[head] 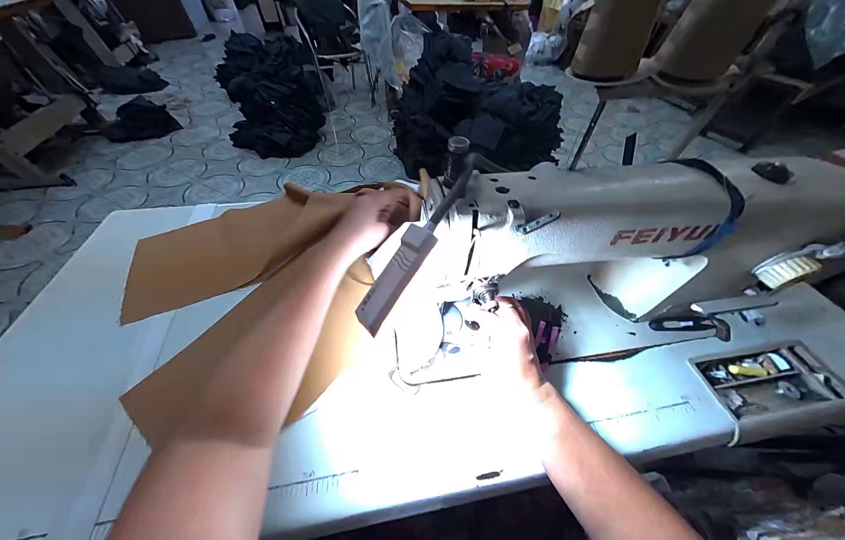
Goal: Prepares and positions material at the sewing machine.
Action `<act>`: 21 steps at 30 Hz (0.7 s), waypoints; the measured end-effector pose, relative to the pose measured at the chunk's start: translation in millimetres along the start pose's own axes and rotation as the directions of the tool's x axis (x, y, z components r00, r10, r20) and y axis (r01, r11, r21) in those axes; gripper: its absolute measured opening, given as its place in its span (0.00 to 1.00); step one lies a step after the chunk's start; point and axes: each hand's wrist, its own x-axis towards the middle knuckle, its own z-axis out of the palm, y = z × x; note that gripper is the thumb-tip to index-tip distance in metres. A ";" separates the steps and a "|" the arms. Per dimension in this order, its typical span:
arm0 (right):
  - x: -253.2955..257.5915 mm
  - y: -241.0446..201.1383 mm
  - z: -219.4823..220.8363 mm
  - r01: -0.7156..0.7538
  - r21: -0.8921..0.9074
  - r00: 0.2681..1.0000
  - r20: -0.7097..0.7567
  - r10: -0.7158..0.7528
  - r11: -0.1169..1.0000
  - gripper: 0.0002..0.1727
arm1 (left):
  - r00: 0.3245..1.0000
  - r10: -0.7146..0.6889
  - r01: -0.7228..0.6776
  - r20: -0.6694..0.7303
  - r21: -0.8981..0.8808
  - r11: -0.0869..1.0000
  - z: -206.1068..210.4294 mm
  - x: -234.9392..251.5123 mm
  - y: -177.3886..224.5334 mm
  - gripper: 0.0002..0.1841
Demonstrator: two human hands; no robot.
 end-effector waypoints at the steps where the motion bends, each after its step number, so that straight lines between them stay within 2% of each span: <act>1: -0.9 0.6 0.7 0.007 0.004 1.000 -0.013 -0.007 1.000 0.09 | 0.999 -0.036 0.038 -0.035 0.049 0.998 -13.1 -14.3 -4.1 0.25; 3: -1.5 -0.6 -0.8 0.020 0.009 1.000 -0.023 -0.020 1.000 0.08 | 0.988 -0.088 0.105 -0.125 0.135 0.985 -32.3 -50.9 -12.9 0.22; 4: -1.5 -0.8 -2.2 0.028 0.009 0.999 -0.041 -0.028 1.000 0.08 | 0.984 -0.131 0.152 -0.121 0.186 0.971 -40.6 -74.4 -11.1 0.20; 5: -2.3 -1.1 -5.1 0.026 0.014 0.998 -0.054 -0.025 1.000 0.09 | 0.983 -0.161 0.177 -0.085 0.238 0.955 -46.4 -101.6 -5.1 0.20; 7: -8.0 -5.3 -16.3 0.018 0.024 0.996 -0.086 -0.016 1.000 0.08 | 0.978 -0.192 0.152 0.088 0.337 0.929 -53.7 -160.2 22.2 0.18; 9: -22.6 -14.0 -35.4 0.043 0.045 0.988 -0.153 -0.035 0.998 0.07 | 0.932 -0.137 0.003 0.335 0.373 0.928 -51.2 -204.6 51.2 0.20; 11: -49.4 -24.3 -57.4 0.091 0.029 0.964 -0.253 -0.080 0.995 0.06 | 0.885 0.068 -0.234 0.461 0.315 0.920 -25.1 -228.8 78.4 0.21; 12: -66.2 -27.5 -67.0 0.107 0.031 0.950 -0.297 -0.093 0.994 0.07 | 0.866 0.176 -0.328 0.468 0.267 0.906 -5.6 -230.8 92.3 0.21; 14: -101.6 -27.4 -86.4 0.092 0.032 0.950 -0.301 -0.078 0.995 0.09 | 0.839 0.311 -0.429 0.447 0.190 0.883 36.8 -213.6 113.5 0.22; 16: -136.3 -20.9 -108.6 -0.010 -0.026 0.980 -0.200 0.005 1.000 0.11 | 0.834 0.362 -0.433 0.417 0.087 0.897 79.8 -178.5 122.6 0.27; 18: -168.9 -12.4 -135.6 -0.187 -0.133 0.982 -0.036 0.184 0.973 0.13 | 0.839 0.426 -0.474 0.338 0.070 0.878 119.8 -140.4 121.3 0.32; 19: -185.0 -8.4 -150.6 -0.288 -0.198 0.951 0.055 0.304 0.937 0.13 | 0.850 0.408 -0.455 0.334 0.074 0.887 134.2 -127.3 124.8 0.34; 20: -201.1 -4.5 -165.9 -0.387 -0.272 0.889 0.143 0.435 0.881 0.14 | 0.862 0.368 -0.422 0.348 0.093 0.902 147.0 -118.6 129.0 0.35; 21: -216.3 -1.1 -181.2 -0.480 -0.351 0.790 0.224 0.570 0.804 0.15 | 0.877 0.315 -0.381 0.363 0.126 0.916 157.8 -112.6 133.8 0.36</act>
